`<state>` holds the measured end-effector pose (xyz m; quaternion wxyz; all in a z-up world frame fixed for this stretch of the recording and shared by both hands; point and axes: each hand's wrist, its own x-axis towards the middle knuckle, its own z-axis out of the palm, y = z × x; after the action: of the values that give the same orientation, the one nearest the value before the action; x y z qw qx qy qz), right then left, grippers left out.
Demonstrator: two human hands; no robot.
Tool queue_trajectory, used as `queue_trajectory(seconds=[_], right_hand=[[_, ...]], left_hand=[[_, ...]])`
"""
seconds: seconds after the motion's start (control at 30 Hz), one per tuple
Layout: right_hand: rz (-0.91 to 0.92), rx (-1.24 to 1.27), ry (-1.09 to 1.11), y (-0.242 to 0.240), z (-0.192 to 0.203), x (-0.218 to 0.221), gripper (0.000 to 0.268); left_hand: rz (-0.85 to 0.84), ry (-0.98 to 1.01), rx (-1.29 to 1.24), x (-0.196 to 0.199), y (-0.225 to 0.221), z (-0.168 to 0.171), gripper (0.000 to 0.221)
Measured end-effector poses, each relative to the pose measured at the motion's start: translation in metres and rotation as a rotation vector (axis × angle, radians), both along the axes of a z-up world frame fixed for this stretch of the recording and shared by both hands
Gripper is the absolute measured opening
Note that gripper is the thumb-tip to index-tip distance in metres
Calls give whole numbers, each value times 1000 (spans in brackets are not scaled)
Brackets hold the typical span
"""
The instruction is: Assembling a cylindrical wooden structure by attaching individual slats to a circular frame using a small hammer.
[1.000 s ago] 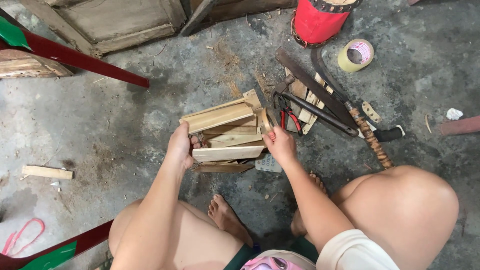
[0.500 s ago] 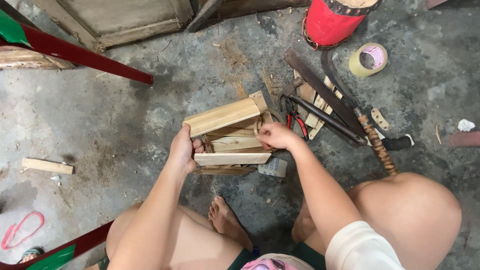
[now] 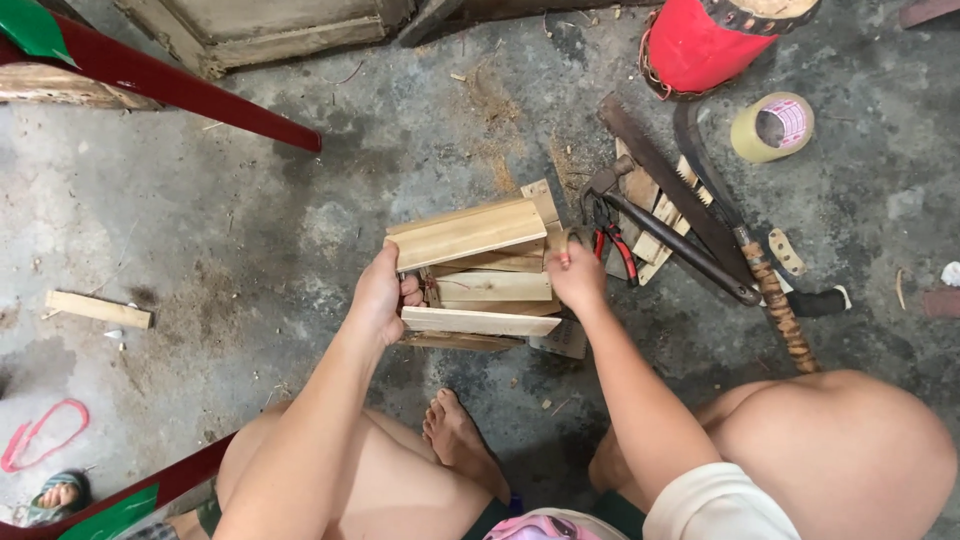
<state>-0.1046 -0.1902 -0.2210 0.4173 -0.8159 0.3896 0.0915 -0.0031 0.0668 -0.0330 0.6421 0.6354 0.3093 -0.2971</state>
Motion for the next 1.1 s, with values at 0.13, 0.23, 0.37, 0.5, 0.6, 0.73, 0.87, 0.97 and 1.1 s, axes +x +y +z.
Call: queue_trajectory(seconds=[0.13, 0.23, 0.37, 0.5, 0.6, 0.73, 0.87, 0.97, 1.1], right_hand=[[-147, -44, -85, 1, 54, 3, 30], [-214, -247, -143, 6, 70, 4, 16], [-228, -292, -354, -1, 56, 2, 13], [266, -443, -565, -8, 42, 25, 37], [514, -218, -360, -7, 77, 44, 82], [628, -122, -53, -13, 100, 63, 85], [618, -129, -8, -17, 83, 59, 47], [598, -114, 14, -19, 80, 37, 36], [564, -61, 55, -21, 94, 25, 29]], left_hand=[[7, -3, -8, 1, 1, 0, 39], [11, 7, -10, 1, 4, -1, 40], [-13, 8, -13, 1, 4, -1, 37], [-4, 12, -13, 3, 4, 0, 38], [-14, 24, -6, 2, 3, 4, 37], [-4, 27, -11, 6, 5, 2, 37], [-12, 38, -17, 7, 4, 8, 38], [-31, 67, -9, 4, 5, -1, 39], [-111, 74, 70, -2, -4, 8, 41]])
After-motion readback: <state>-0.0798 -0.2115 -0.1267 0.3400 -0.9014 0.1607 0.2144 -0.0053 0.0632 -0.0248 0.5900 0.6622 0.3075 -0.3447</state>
